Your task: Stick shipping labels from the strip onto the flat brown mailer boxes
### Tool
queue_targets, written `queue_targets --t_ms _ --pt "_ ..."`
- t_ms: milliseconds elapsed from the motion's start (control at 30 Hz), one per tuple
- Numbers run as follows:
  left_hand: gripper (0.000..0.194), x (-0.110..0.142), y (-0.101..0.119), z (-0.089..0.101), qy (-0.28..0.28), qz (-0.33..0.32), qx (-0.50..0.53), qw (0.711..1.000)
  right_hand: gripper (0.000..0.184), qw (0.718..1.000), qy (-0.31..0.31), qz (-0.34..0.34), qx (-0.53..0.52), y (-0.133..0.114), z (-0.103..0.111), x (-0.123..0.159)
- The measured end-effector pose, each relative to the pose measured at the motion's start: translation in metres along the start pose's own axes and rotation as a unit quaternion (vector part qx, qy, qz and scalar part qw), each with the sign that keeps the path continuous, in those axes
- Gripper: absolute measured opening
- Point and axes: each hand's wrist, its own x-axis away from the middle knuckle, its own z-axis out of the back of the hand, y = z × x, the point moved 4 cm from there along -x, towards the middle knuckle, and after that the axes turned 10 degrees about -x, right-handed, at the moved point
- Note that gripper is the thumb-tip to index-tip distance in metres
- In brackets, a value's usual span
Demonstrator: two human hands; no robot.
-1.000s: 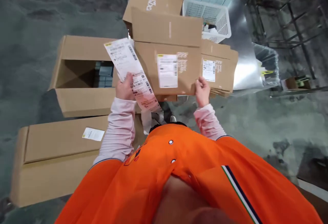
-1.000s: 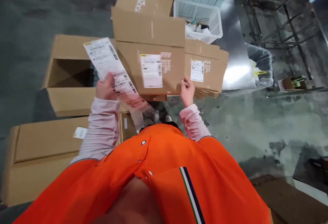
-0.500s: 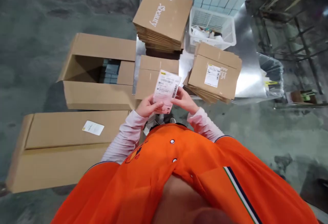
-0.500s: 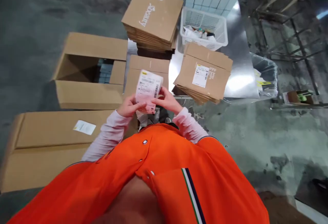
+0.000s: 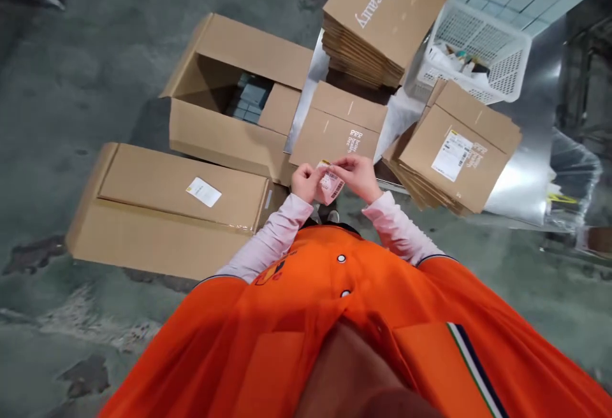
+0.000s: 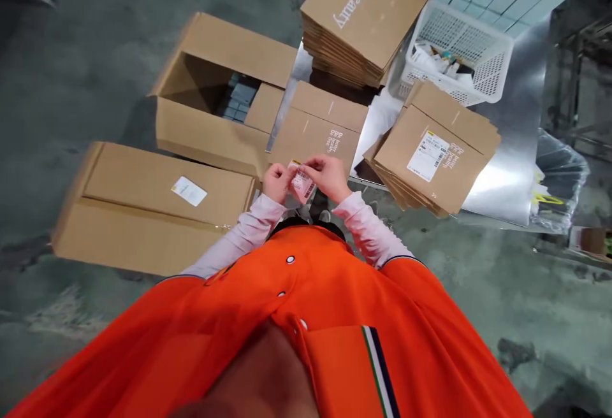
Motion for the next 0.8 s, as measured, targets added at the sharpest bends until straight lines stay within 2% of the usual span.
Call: queue_targets --t_ms 67,167,233,300,400,467,567,633,700,733,767,800 --pt "0.046 -0.007 -0.015 -0.012 -0.063 0.033 0.015 0.997 0.014 0.998 0.028 0.021 0.048 0.014 0.002 -0.021" --pt "0.065 -0.021 -0.047 -0.028 -0.178 0.122 0.067 0.974 0.009 0.982 0.101 0.052 0.152 0.039 0.012 -0.073" --pt "0.072 -0.025 -0.072 -0.029 -0.193 0.174 0.087 0.962 0.012 0.969 0.132 0.021 0.207 0.06 0.019 -0.11" --pt "0.073 -0.019 -0.098 -0.02 -0.183 0.206 0.083 0.958 0.025 0.957 0.144 -0.021 0.253 0.078 0.023 -0.138" --pt "0.073 0.01 -0.129 0.009 -0.18 0.248 0.043 0.951 0.064 0.931 0.141 -0.038 0.335 0.092 0.017 -0.155" --pt "0.071 0.032 -0.137 0.033 -0.186 0.27 0.006 0.945 0.079 0.915 0.088 -0.007 0.394 0.093 0.001 -0.148" --pt "0.067 0.042 -0.124 0.065 -0.179 0.256 -0.035 0.949 0.081 0.895 -0.062 0.078 0.435 0.093 -0.034 -0.11" --pt "0.067 0.027 -0.104 0.076 -0.161 0.222 -0.034 0.961 0.081 0.881 -0.181 0.146 0.411 0.095 -0.054 -0.067" --pt "0.066 -0.002 -0.079 0.075 -0.141 0.181 -0.031 0.973 0.075 0.864 -0.299 0.21 0.347 0.097 -0.062 -0.018" --pt "0.066 -0.019 -0.068 0.072 -0.127 0.156 -0.03 0.979 0.068 0.866 -0.321 0.22 0.314 0.098 -0.059 0.002" --pt "0.063 -0.038 -0.056 0.067 -0.107 0.126 -0.034 0.986 0.06 0.884 -0.298 0.208 0.294 0.099 -0.05 0.015" --pt "0.06 -0.056 -0.046 0.062 -0.083 0.092 -0.043 0.991 0.054 0.914 -0.227 0.17 0.29 0.101 -0.035 0.021"
